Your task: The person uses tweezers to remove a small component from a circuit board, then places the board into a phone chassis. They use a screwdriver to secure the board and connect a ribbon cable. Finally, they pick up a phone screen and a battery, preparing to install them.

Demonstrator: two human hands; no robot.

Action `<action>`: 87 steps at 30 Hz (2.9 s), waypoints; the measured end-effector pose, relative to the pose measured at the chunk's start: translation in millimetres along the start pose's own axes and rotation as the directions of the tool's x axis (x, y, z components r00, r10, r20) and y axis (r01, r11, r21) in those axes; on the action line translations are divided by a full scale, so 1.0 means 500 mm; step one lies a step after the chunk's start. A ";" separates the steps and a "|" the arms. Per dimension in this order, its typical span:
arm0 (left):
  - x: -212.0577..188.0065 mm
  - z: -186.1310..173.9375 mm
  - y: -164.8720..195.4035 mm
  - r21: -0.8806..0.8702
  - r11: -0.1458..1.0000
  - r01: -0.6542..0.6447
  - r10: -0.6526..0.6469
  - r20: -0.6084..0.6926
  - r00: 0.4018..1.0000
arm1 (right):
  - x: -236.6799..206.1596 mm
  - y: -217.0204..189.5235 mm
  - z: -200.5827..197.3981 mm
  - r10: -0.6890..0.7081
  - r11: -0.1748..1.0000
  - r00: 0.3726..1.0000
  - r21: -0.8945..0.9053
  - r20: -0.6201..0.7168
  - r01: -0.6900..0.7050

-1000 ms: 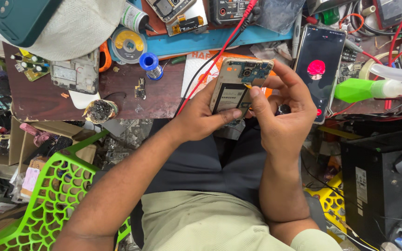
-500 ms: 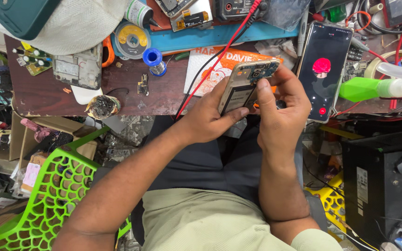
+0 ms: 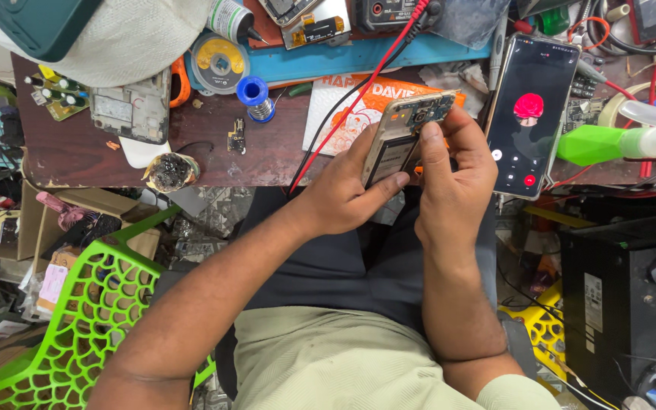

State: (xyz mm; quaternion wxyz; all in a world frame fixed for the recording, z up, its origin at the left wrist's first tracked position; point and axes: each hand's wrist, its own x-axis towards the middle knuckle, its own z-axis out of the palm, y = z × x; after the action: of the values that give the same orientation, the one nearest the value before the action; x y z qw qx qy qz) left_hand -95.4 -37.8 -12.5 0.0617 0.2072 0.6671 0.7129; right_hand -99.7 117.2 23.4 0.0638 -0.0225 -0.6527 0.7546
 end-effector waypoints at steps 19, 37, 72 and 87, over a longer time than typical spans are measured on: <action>0.018 0.002 0.013 -0.218 0.971 0.101 -0.127 -0.111 0.986 | 0.001 -0.020 0.000 0.113 0.987 0.991 0.119 -0.067 -0.104; 0.015 0.007 0.030 -0.082 0.993 0.090 -0.108 -0.256 0.960 | -0.002 -0.011 0.015 0.098 0.983 0.994 0.159 -0.043 -0.090; 0.005 0.020 0.013 0.033 0.997 0.063 -0.050 -0.293 0.955 | 0.003 0.000 0.000 0.153 0.984 0.988 0.099 -0.026 -0.150; 0.000 0.030 0.012 0.221 0.975 0.022 0.050 -0.317 0.947 | 0.003 0.009 -0.004 0.134 0.974 0.991 0.185 -0.010 -0.130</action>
State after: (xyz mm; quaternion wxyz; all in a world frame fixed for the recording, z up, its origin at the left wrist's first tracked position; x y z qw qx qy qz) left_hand -88.8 -24.6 -6.0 -0.0761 0.0988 0.7420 0.6587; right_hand -101.0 118.6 19.0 0.0227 -0.0681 -0.5766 0.8139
